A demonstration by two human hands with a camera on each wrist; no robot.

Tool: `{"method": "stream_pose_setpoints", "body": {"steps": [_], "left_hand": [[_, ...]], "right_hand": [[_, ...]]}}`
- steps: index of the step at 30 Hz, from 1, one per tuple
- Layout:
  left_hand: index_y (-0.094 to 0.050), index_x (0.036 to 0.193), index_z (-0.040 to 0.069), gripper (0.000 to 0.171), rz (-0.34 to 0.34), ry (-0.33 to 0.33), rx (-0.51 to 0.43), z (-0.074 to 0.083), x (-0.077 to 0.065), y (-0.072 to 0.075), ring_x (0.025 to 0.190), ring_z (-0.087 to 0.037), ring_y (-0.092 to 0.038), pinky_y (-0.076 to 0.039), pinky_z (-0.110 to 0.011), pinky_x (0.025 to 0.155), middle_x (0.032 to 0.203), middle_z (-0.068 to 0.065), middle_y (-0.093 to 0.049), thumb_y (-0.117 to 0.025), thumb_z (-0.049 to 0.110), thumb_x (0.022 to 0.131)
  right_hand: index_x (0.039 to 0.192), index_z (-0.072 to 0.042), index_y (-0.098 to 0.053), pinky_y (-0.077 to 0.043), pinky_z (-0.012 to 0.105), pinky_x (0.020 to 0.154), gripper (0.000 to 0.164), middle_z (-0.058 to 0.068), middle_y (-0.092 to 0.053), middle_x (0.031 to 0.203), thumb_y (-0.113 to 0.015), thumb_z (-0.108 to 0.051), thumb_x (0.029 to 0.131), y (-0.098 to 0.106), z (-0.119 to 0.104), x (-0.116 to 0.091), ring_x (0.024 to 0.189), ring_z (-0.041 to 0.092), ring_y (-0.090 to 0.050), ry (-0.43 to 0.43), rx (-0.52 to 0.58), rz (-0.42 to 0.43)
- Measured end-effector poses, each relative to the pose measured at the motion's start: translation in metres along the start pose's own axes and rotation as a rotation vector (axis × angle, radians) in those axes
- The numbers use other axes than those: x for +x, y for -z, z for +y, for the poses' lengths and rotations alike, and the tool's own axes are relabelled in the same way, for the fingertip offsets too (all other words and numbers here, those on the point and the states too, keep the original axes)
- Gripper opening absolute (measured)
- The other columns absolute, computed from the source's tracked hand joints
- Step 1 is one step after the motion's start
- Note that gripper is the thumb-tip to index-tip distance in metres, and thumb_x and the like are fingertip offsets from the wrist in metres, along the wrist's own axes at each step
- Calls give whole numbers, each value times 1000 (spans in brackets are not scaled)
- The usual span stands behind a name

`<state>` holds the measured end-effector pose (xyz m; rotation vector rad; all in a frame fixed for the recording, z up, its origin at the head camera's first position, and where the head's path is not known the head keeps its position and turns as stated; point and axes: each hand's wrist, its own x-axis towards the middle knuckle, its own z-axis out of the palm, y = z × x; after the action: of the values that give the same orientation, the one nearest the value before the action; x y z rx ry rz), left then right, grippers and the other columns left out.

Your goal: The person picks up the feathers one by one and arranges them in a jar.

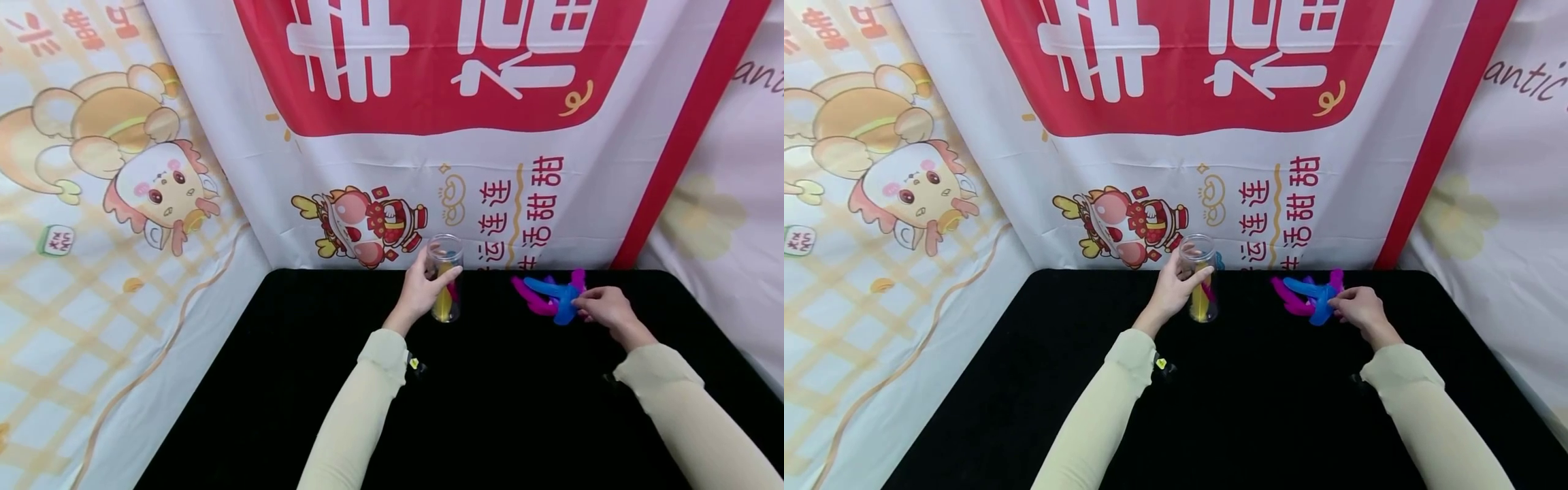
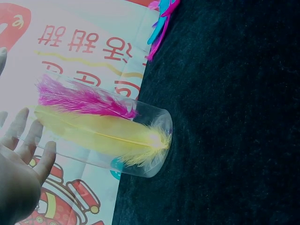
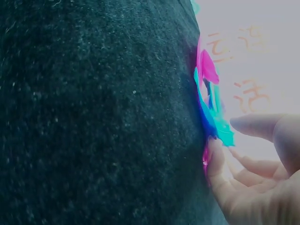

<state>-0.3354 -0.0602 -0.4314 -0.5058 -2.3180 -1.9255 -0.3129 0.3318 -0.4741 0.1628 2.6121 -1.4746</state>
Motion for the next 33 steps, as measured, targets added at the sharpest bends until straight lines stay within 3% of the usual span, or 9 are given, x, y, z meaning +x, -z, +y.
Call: {"method": "stream_pose_setpoints", "body": {"steps": [5, 14, 19, 27, 33], "left_hand": [[-46, 148, 22, 63, -3, 6, 7, 1, -1, 0, 129, -14, -55, -41, -46, 114, 133, 5, -62, -75, 40, 95], [-46, 146, 23, 59, 8, -12, 16, 2, 0, -2, 128, -17, -56, -41, -46, 113, 139, -10, -61, -74, 33, 96], [-46, 147, 23, 61, -1, 7, 6, 3, -1, -1, 130, -16, -55, -41, -45, 114, 136, -2, -62, -75, 38, 95], [-47, 145, 28, 61, -3, 24, 4, 1, -3, -1, 132, -15, -54, -41, -45, 114, 133, 5, -63, -76, 42, 93], [-46, 146, 25, 62, 1, 19, 8, 3, -3, -1, 131, -14, -55, -41, -43, 114, 132, 5, -62, -75, 42, 94]], "right_hand": [[123, 17, -58, -59, 28, 65, 44, 6, -72, 86, -67, -18, 98, -5, 0, 2, 72, 8, -67, -1, -24, 38], [102, 8, -67, -52, 33, 54, 34, 3, -68, 71, -74, -24, 93, -12, -2, 10, 61, 16, -61, 15, -167, 109], [103, 8, -68, -50, 32, 57, 36, 3, -67, 74, -76, -25, 92, -16, -5, 11, 70, 20, -59, 24, -218, 122], [107, 9, -69, -49, 35, 69, 36, 19, -68, 99, -78, -22, 89, -24, -5, 11, 96, 36, -57, 25, -239, 161], [116, 11, -66, -52, 31, 63, 40, 12, -72, 86, -76, -17, 90, -22, -5, 12, 80, 22, -63, 2, -165, 145]]}}
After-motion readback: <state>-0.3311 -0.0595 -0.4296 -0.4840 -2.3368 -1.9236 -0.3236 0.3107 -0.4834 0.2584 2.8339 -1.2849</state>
